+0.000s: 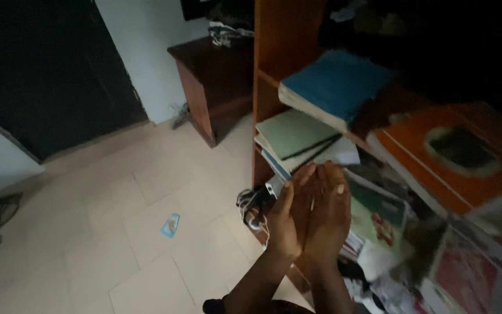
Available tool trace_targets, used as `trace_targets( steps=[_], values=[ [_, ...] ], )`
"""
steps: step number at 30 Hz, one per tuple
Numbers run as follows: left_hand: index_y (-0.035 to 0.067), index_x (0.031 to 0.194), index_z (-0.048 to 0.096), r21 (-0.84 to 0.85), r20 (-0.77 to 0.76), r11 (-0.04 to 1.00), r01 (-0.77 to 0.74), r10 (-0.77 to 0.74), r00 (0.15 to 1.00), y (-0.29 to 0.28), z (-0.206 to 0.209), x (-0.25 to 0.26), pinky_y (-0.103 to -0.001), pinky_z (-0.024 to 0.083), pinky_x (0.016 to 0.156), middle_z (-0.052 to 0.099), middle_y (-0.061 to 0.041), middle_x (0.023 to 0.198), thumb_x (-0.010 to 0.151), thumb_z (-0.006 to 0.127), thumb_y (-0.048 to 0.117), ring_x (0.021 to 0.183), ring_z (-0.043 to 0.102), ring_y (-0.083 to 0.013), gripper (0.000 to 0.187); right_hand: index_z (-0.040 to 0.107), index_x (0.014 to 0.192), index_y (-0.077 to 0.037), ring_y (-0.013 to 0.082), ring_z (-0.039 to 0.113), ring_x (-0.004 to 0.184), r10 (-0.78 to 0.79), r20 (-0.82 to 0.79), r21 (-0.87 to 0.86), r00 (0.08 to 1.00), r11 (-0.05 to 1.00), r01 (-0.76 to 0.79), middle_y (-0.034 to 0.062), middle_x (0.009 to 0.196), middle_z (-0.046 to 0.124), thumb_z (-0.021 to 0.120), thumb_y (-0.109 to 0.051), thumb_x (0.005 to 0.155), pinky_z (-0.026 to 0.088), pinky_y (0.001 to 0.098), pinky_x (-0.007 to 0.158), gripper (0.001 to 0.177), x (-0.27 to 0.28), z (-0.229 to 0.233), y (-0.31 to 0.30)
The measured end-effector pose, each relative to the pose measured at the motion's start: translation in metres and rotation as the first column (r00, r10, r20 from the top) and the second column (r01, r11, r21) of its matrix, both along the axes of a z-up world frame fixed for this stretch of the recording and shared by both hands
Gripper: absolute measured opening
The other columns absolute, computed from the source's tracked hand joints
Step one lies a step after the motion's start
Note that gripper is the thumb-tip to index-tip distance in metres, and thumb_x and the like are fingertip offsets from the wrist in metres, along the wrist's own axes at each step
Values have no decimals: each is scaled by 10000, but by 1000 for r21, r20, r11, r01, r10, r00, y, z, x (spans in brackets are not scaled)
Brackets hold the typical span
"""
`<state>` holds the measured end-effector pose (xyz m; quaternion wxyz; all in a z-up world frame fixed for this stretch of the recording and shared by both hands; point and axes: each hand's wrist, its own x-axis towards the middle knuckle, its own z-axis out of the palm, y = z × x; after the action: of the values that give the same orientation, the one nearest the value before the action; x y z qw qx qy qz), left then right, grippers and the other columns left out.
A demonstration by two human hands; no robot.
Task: The person picks up notebooks and folders one at a time from a cluttered surface, turns them over, and places them vertically into a bookshelf.
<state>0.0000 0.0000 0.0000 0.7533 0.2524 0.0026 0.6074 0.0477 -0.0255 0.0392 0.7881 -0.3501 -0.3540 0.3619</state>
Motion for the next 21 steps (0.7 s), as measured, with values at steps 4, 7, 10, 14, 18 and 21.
trace_targets(
  steps=[4,7,10,14,18,21],
  values=[
    [31,1507,493,64,107,994,92,-99,989,44,6,-3,-424,311,1238,501,-131,1540,1097,519,440,1456,430,-278,580,479,1504,-4,308,565,1403,-157,230,-94,960,979,183,212,1505,559,387,-489,1090,465,385,1137,644,1,-1,44],
    [31,1479,511,-40,-49,999,20,-22,999,72,7,-1,-400,342,1220,524,-116,1516,1067,501,449,1445,450,-246,587,467,1474,4,288,584,1348,-158,224,-37,962,985,171,220,1478,568,462,-442,1078,491,376,1083,597,6,-8,75],
    [54,1476,514,-100,-84,993,59,-67,994,96,1,6,-371,351,1210,547,-78,1513,1045,478,459,1442,467,-227,593,479,1480,-8,276,570,1355,-63,88,103,994,993,54,216,1472,538,531,-295,1088,491,379,1105,488,17,-20,103],
    [36,1492,494,-35,-94,998,43,-46,994,120,-12,20,-385,339,1203,534,-89,1507,1065,519,410,1433,458,-242,568,529,1431,-48,275,492,1469,-390,728,165,564,898,408,169,1569,493,560,-94,1083,446,363,1176,353,28,-33,126],
    [12,1503,502,-12,-114,997,79,-80,990,134,-17,36,-426,360,1196,548,-154,1466,1057,580,424,1396,480,-299,612,484,1456,-14,312,406,1511,-266,510,282,818,950,133,167,1595,421,595,-72,1058,403,416,1224,417,42,-32,140],
    [53,1502,506,-11,-337,996,88,-87,938,149,-12,40,-417,362,1208,541,-121,1514,1000,574,484,1448,482,-264,665,586,1362,2,356,503,1450,-471,815,257,338,816,517,200,1486,556,624,-45,1020,424,465,1180,347,56,-28,153]
  ],
)
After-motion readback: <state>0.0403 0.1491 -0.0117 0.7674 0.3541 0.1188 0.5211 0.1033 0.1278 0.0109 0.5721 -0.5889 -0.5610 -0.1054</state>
